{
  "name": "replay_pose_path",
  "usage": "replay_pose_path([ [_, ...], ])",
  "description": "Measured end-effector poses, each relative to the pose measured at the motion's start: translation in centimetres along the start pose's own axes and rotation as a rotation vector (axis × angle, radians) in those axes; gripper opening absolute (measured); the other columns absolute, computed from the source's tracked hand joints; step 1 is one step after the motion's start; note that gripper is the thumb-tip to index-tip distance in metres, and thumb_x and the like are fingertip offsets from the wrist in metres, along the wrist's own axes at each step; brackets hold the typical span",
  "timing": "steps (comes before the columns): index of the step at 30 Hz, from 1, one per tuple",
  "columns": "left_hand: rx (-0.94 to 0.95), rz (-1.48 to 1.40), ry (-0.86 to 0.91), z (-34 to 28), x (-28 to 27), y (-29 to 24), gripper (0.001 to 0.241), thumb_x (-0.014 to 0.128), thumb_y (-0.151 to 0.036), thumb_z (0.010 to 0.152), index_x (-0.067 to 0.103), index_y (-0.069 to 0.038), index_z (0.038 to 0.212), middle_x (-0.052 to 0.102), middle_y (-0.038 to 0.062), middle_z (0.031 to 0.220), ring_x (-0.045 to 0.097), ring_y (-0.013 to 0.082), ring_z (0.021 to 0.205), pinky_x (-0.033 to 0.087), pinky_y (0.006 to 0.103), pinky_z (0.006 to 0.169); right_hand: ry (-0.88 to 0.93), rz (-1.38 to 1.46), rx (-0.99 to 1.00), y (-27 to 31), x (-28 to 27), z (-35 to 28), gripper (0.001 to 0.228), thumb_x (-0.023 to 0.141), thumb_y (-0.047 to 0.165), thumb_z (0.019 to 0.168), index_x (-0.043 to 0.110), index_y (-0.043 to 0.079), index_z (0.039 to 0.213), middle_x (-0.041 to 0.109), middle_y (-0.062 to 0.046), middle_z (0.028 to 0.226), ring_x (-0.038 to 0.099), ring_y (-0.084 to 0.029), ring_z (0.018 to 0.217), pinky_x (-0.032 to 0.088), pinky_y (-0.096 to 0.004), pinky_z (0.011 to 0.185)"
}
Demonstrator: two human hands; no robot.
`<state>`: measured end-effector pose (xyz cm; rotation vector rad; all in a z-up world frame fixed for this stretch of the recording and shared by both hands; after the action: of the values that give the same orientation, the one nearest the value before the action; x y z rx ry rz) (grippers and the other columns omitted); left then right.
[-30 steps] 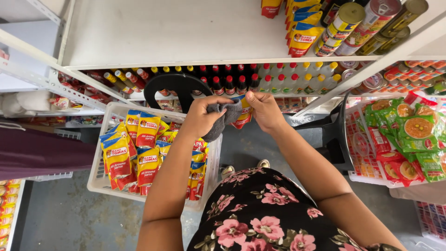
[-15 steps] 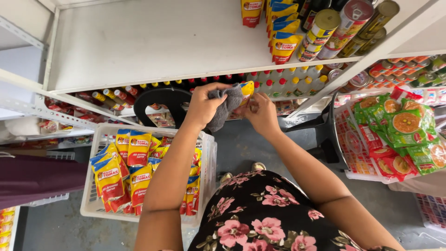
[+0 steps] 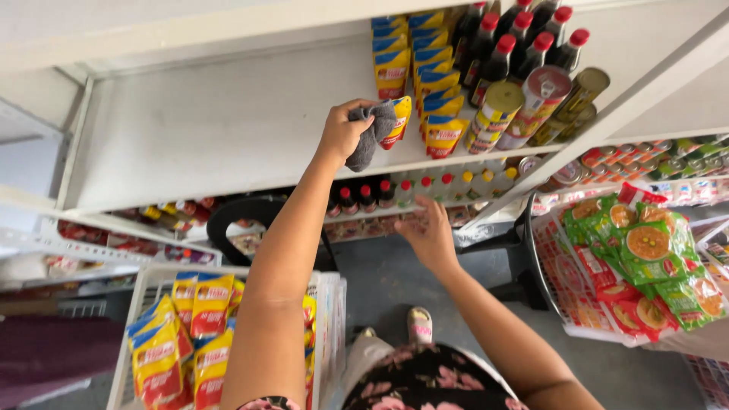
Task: Wiping down grocery store shelves with a cloth and organizing product pouches.
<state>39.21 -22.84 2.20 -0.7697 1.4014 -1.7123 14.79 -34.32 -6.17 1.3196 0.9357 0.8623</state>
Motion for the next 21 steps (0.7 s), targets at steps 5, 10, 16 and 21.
replay_pose_path([
  [5, -0.030, 0.031, -0.042, 5.6, -0.4, 4.4, 0.020, 0.069, -0.004, 0.088, 0.075, -0.002, 0.108, 0.074, 0.004, 0.091, 0.066, 0.0124, 0.083, 0.054, 0.0286, 0.079, -0.023, -0.279, 0.005, -0.6, -1.9, -1.0, 0.063, 0.086, 0.019, 0.080, 0.056, 0.006, 0.134, 0.058, -0.010, 0.131, 0.065, -0.023, 0.118, 0.059, -0.036, 0.085],
  [10, 0.030, 0.083, -0.092, 10.0, -0.6, 8.4, 0.019, 0.071, -0.004, 0.087, 0.076, 0.000, 0.106, 0.073, 0.006, 0.089, 0.064, 0.0140, 0.083, 0.052, 0.0292, 0.080, 0.051, -0.343, 0.023, -2.6, -3.8, -1.8, 0.067, 0.086, 0.022, 0.076, 0.055, 0.009, 0.134, 0.057, -0.007, 0.134, 0.063, -0.023, 0.120, 0.058, -0.037, 0.086],
  [16, 0.043, 0.159, -0.151, 12.0, -1.0, 11.2, 0.019, 0.072, -0.006, 0.087, 0.075, -0.001, 0.106, 0.074, 0.006, 0.090, 0.064, 0.0150, 0.084, 0.052, 0.0296, 0.081, 0.089, -0.320, 0.036, -4.7, -5.9, -2.6, 0.067, 0.086, 0.022, 0.077, 0.056, 0.011, 0.136, 0.058, -0.008, 0.135, 0.061, -0.023, 0.124, 0.057, -0.037, 0.090],
  [21, 0.050, 0.143, -0.169, 13.0, -1.3, 12.6, 0.021, 0.073, -0.006, 0.088, 0.075, -0.001, 0.108, 0.074, 0.008, 0.092, 0.065, 0.0153, 0.087, 0.052, 0.0299, 0.083, 0.059, -0.293, 0.129, -7.1, -7.0, -2.3, 0.066, 0.085, 0.023, 0.075, 0.055, 0.012, 0.133, 0.064, -0.005, 0.132, 0.063, -0.021, 0.123, 0.058, -0.037, 0.090],
])
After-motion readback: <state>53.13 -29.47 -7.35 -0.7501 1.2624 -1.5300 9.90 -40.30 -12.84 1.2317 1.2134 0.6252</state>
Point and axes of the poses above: each hand's wrist, its own z-axis towards the middle knuckle, its own x-axis out of the palm, y = z × x, the point moved 6 cm from there along z, towards the middle knuckle
